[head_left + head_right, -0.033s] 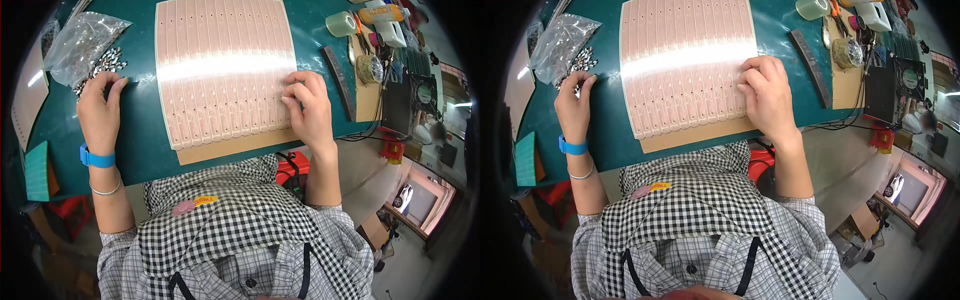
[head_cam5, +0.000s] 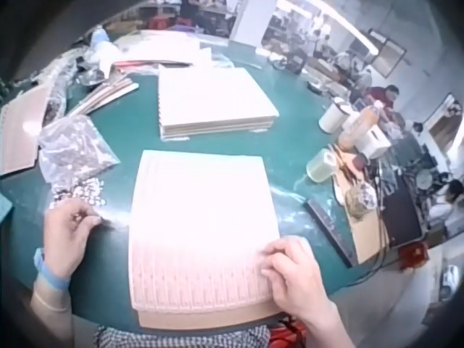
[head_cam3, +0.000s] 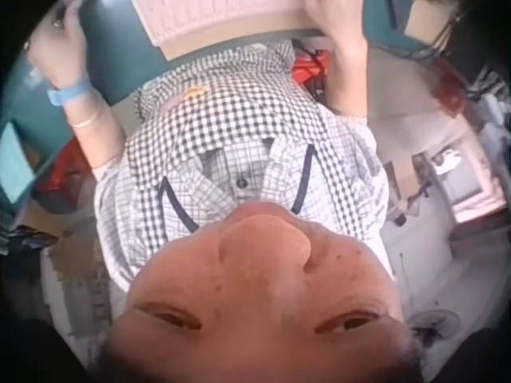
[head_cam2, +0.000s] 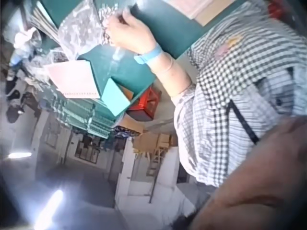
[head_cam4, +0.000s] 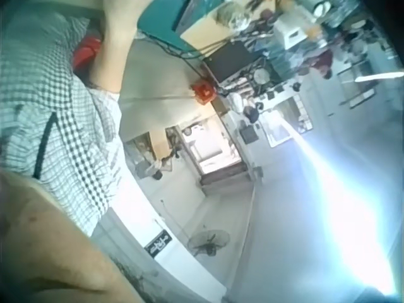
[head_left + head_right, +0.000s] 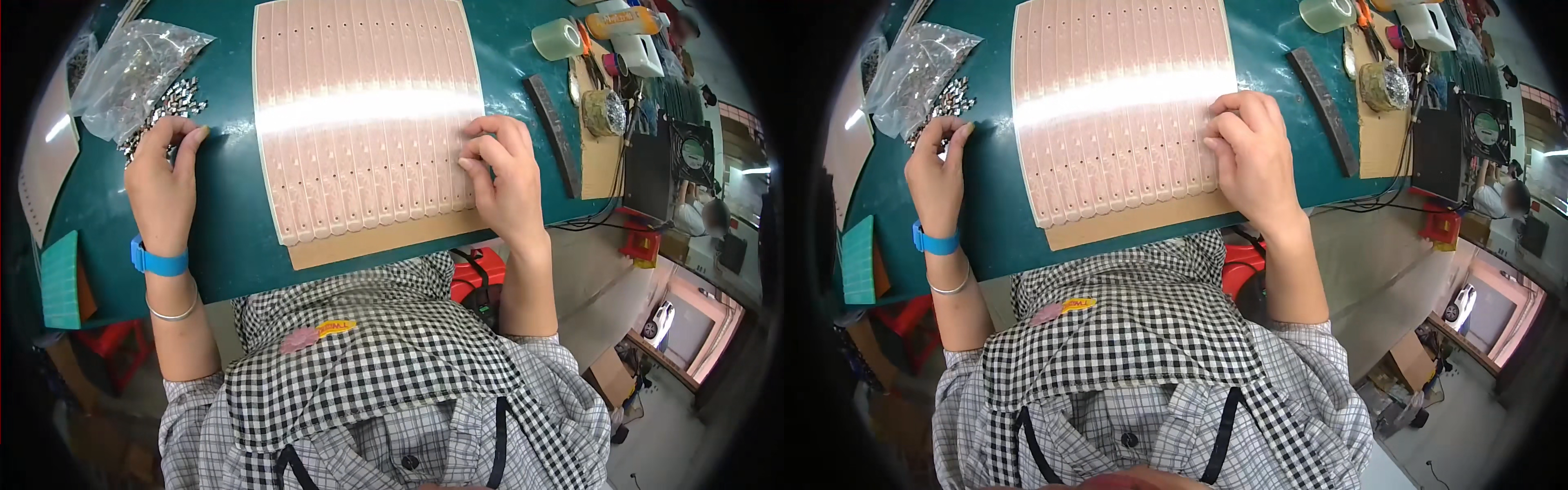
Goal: The person assembles electronic components onto LED light strips by soldering them into place with a soldering iron.
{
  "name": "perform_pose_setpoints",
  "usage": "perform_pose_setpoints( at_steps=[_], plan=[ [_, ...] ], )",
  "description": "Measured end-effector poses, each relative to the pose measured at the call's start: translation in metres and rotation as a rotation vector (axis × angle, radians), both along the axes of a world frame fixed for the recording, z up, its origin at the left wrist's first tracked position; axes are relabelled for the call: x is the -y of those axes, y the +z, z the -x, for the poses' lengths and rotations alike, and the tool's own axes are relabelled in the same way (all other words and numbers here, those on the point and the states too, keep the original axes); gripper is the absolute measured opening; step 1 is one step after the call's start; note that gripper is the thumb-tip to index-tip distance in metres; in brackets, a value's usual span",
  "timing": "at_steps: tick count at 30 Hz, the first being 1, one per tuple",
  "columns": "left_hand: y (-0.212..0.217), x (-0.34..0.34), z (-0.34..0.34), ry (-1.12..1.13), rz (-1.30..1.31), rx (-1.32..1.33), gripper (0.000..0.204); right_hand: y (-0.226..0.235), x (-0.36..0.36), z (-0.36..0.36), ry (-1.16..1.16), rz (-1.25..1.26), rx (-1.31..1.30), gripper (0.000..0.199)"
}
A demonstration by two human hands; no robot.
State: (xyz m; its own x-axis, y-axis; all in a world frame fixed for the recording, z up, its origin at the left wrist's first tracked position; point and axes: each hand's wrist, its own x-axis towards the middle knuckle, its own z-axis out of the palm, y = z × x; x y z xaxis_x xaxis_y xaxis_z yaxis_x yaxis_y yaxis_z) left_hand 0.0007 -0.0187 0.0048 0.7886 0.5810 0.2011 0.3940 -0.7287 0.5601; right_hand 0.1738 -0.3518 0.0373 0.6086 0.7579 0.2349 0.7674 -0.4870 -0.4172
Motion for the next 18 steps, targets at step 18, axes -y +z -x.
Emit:
perform_pose_setpoints(
  at_steps=[18],
  plan=[
    [0.023, 0.028, 0.007, -0.178, 0.216, 0.193, 0.01, 0.004, -0.009, -0.001, 0.044, 0.087, 0.082, 0.015]
  ],
)
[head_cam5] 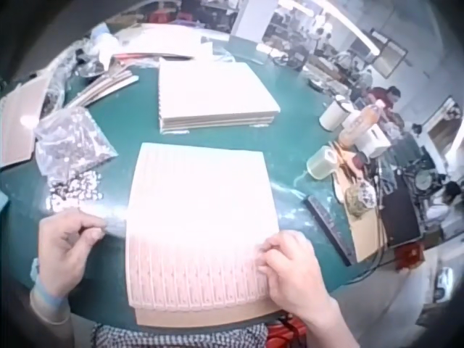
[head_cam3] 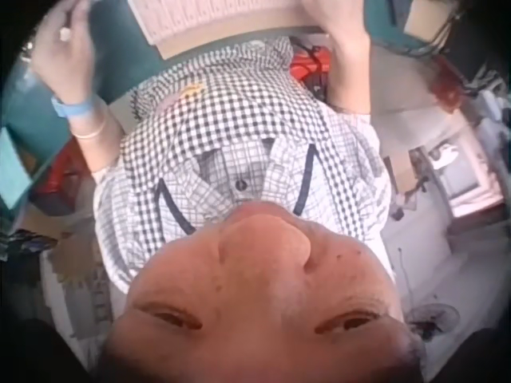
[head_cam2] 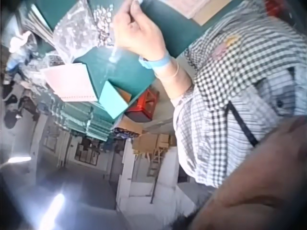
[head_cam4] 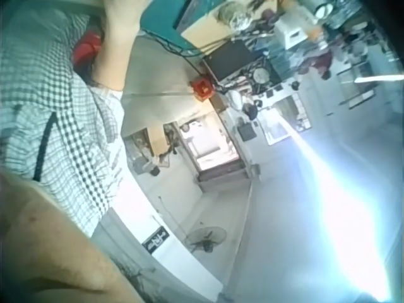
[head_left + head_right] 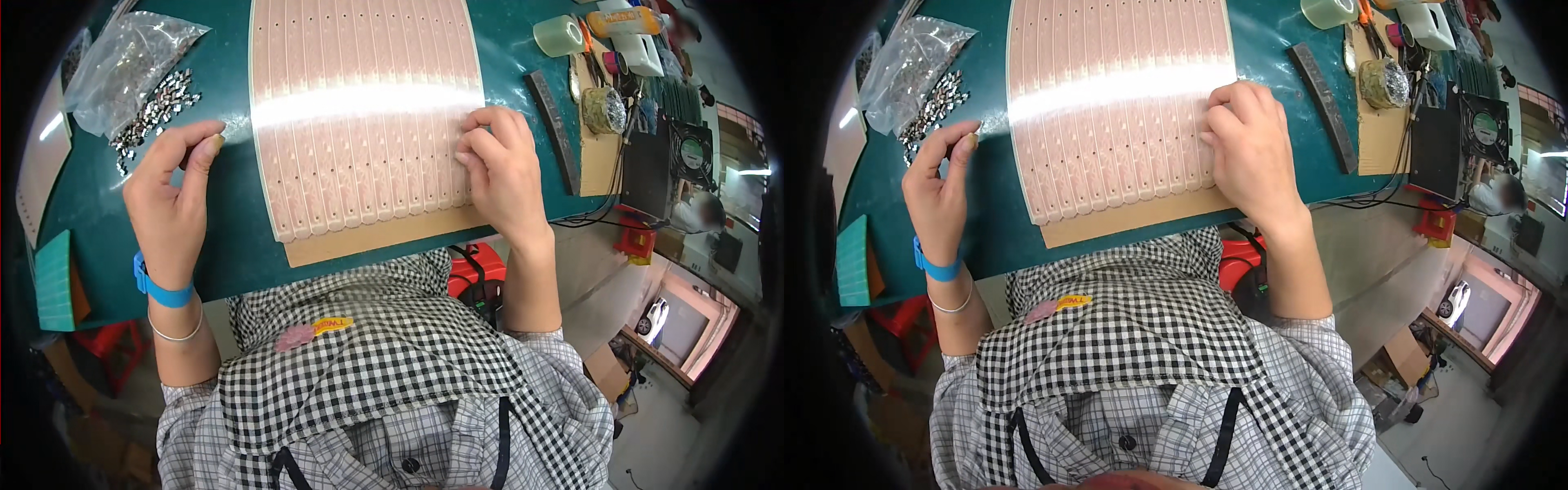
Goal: The person assembles electronic components onto LED light strips by soldering them into place with a soldering iron.
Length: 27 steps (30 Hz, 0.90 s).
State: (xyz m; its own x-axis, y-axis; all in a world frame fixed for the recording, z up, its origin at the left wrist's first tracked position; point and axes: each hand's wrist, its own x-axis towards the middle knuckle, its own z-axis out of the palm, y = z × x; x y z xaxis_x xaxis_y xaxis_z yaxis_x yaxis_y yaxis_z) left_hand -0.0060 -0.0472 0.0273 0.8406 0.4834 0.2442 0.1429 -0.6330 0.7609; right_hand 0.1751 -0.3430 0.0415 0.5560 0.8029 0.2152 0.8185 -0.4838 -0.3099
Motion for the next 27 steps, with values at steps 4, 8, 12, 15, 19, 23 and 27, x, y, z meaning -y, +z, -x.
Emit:
perform_pose_setpoints(
  at_steps=[4, 8, 12, 15, 19, 23, 27],
  plan=[
    [0.003, 0.004, 0.001, -0.029, 0.028, -0.017, 0.011, -0.001, -0.006, 0.001, 0.04, 0.043, 0.066, 0.016],
    [0.003, 0.009, 0.001, -0.037, 0.081, 0.006, 0.011, -0.007, -0.005, 0.001, 0.034, 0.047, 0.077, 0.011],
    [0.006, 0.016, 0.002, -0.092, 0.203, 0.026, 0.014, -0.008, -0.004, 0.004, 0.005, 0.026, 0.13, 0.012],
    [0.009, 0.026, 0.005, -0.092, 0.336, 0.032, 0.015, -0.008, 0.001, 0.002, -0.012, -0.015, 0.049, 0.013],
    [0.01, 0.036, 0.009, -0.13, 0.474, 0.032, 0.014, 0.015, 0.011, -0.005, -0.111, -0.135, -0.128, 0.016],
    [0.021, 0.055, 0.001, -0.248, 0.548, 0.035, 0.015, 0.033, 0.004, 0.006, -0.092, -0.236, -0.223, 0.016],
    [0.015, 0.076, -0.003, -0.345, 0.981, 0.048, 0.033, 0.031, -0.018, 0.031, 0.1, -0.384, -0.582, 0.016]
  ],
)
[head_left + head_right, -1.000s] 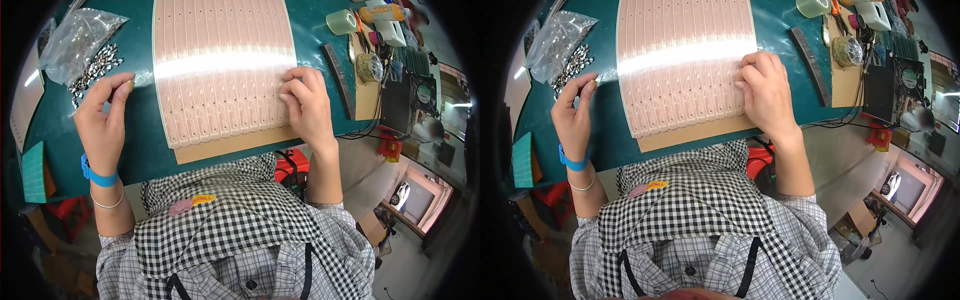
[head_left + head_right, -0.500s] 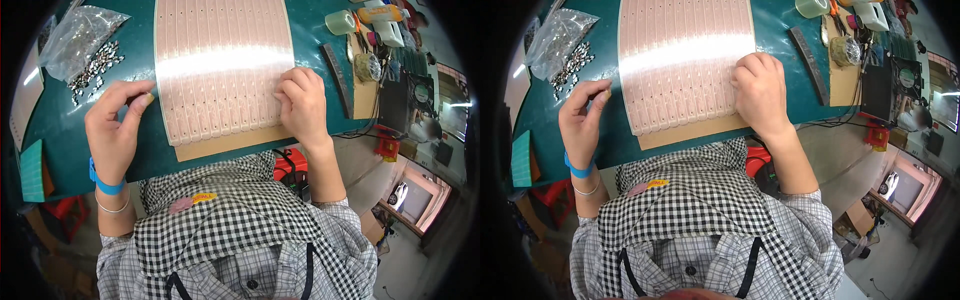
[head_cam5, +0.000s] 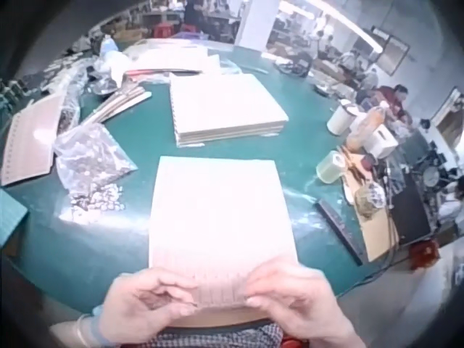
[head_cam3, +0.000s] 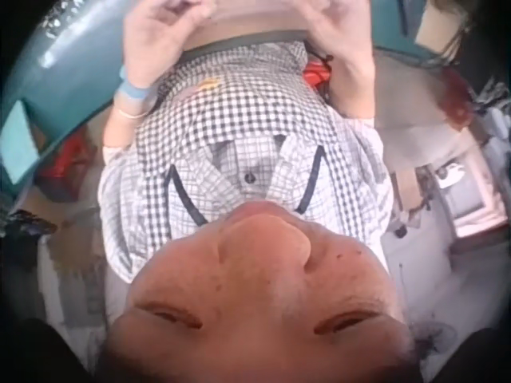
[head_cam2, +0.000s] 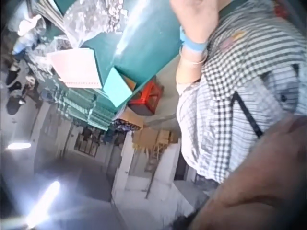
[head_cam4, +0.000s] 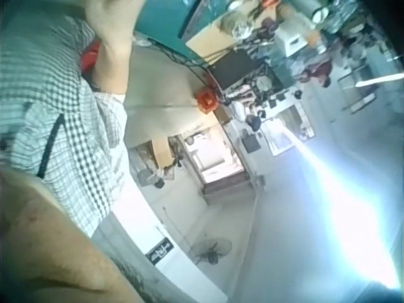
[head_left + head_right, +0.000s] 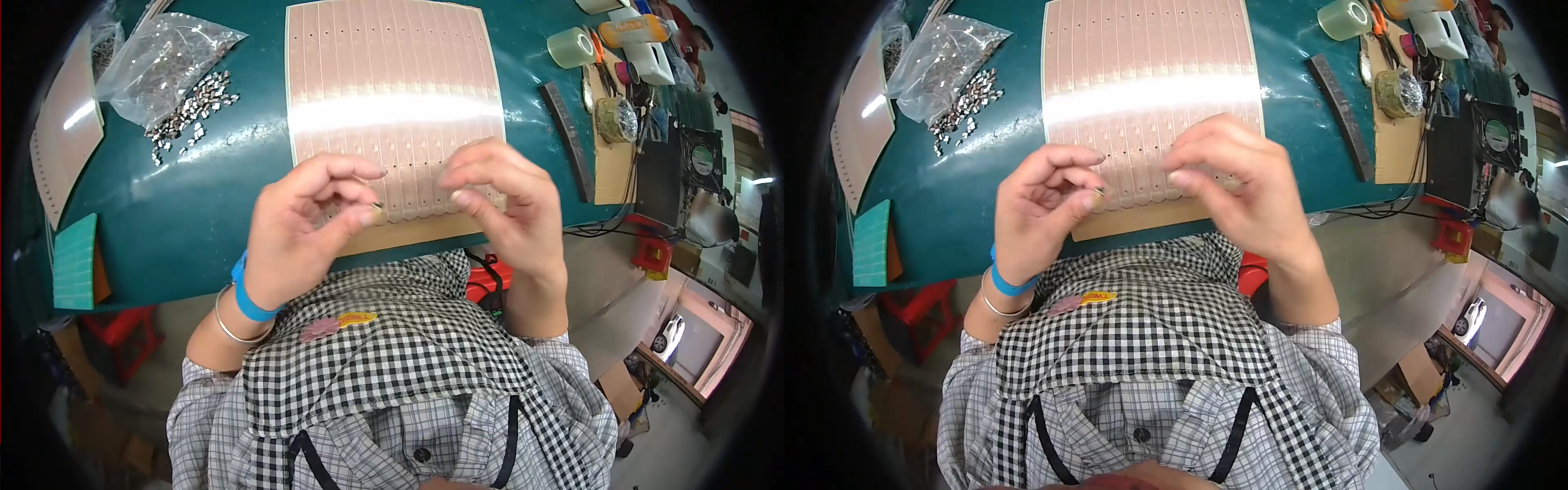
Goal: The person assembles electronic components onto LED light strips by soldering them into place with a soldering iron.
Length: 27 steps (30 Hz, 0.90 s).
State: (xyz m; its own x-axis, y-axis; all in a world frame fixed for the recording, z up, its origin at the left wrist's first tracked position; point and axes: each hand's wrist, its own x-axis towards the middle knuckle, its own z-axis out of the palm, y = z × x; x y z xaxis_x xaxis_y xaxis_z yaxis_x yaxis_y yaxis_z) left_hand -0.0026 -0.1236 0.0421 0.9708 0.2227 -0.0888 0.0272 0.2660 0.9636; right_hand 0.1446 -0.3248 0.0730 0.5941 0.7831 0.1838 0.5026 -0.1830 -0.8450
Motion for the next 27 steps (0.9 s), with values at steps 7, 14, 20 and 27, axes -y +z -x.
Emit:
perform_pose_setpoints(
  at_steps=[7, 14, 20, 27],
  plan=[
    [0.0, 0.006, 0.001, -0.179, 0.278, -0.065, 0.051, -0.006, -0.022, 0.014, 0.231, -0.106, -0.285, 0.016],
    [-0.002, 0.002, -0.004, -0.299, 0.108, -0.095, 0.056, -0.001, -0.019, 0.019, 0.241, -0.045, -0.285, 0.016],
    [-0.002, -0.014, -0.012, -0.169, -0.31, -0.014, 0.035, -0.009, -0.014, 0.006, 0.144, -0.048, -0.107, 0.016],
    [-0.046, -0.142, -0.032, 0.33, -1.535, 0.016, 0.015, -0.027, 0.012, -0.025, -0.151, 0.198, 0.397, 0.015]
  ],
)
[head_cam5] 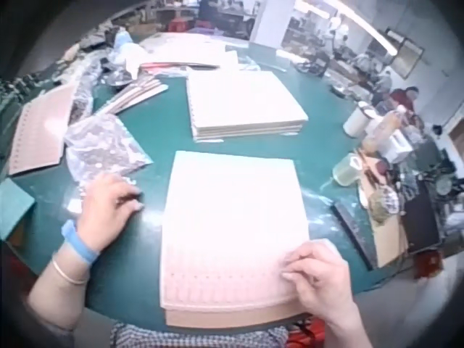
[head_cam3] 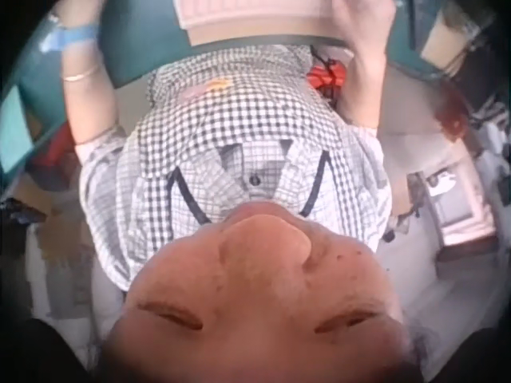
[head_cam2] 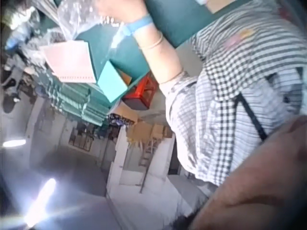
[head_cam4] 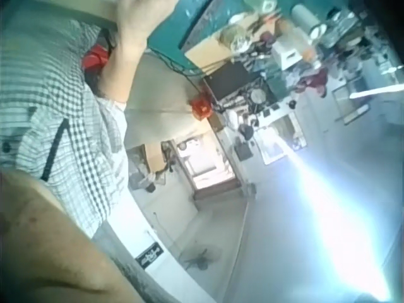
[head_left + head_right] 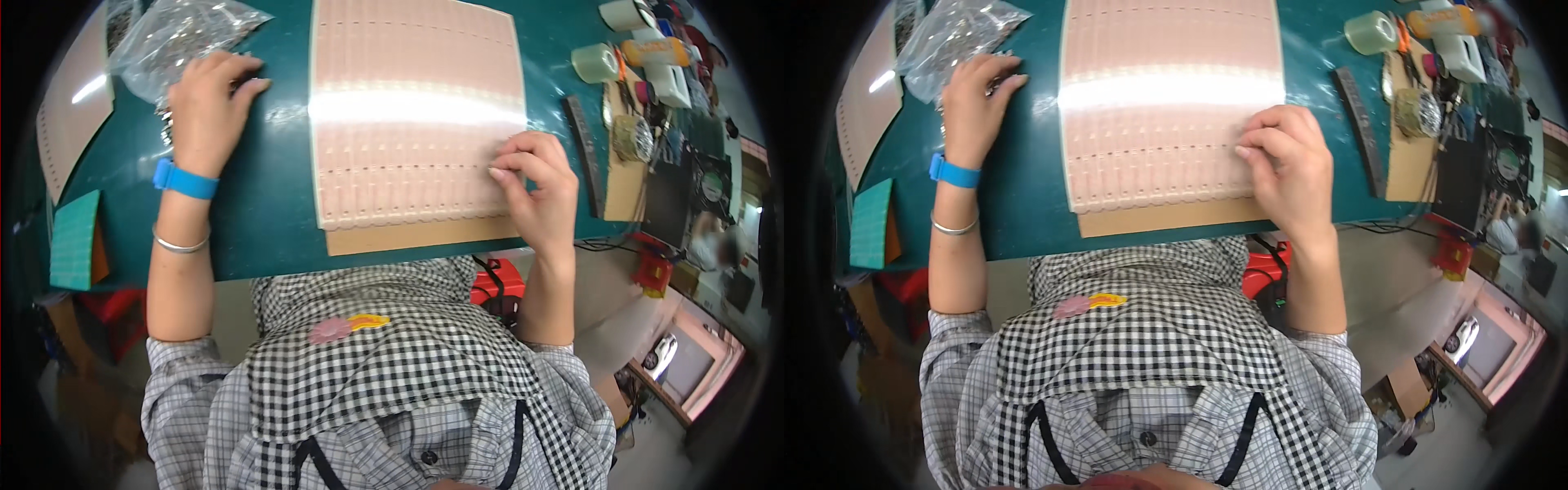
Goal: The person assembles electronic components onto LED light strips by soldering them into place with a soldering iron.
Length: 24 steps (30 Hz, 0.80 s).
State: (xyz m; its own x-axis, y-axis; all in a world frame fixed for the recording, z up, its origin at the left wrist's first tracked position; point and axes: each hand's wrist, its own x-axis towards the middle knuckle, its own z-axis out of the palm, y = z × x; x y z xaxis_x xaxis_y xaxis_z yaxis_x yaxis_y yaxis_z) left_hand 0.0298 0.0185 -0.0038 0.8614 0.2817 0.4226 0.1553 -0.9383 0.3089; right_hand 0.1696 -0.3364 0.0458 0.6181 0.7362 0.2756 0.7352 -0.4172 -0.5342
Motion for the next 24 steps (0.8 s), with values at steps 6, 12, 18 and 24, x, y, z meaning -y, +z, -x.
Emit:
perform_pose_setpoints(
  at_steps=[6, 12, 18, 24],
  plan=[
    [-0.004, 0.002, 0.0, 0.047, 0.106, -0.019, 0.01, -0.009, 0.003, 0.001, -0.015, 0.0, 0.058, 0.014],
    [-0.004, 0.002, 0.002, 0.051, 0.145, -0.044, 0.011, -0.014, 0.002, -0.001, 0.012, -0.014, 0.09, 0.016],
    [-0.007, -0.003, 0.005, 0.07, 0.235, -0.018, 0.012, -0.013, 0.0, -0.002, 0.041, 0.027, 0.113, 0.019],
    [-0.005, -0.008, 0.005, 0.039, 0.171, -0.078, 0.013, -0.016, -0.006, 0.001, 0.078, 0.096, 0.259, 0.018]
  ],
)
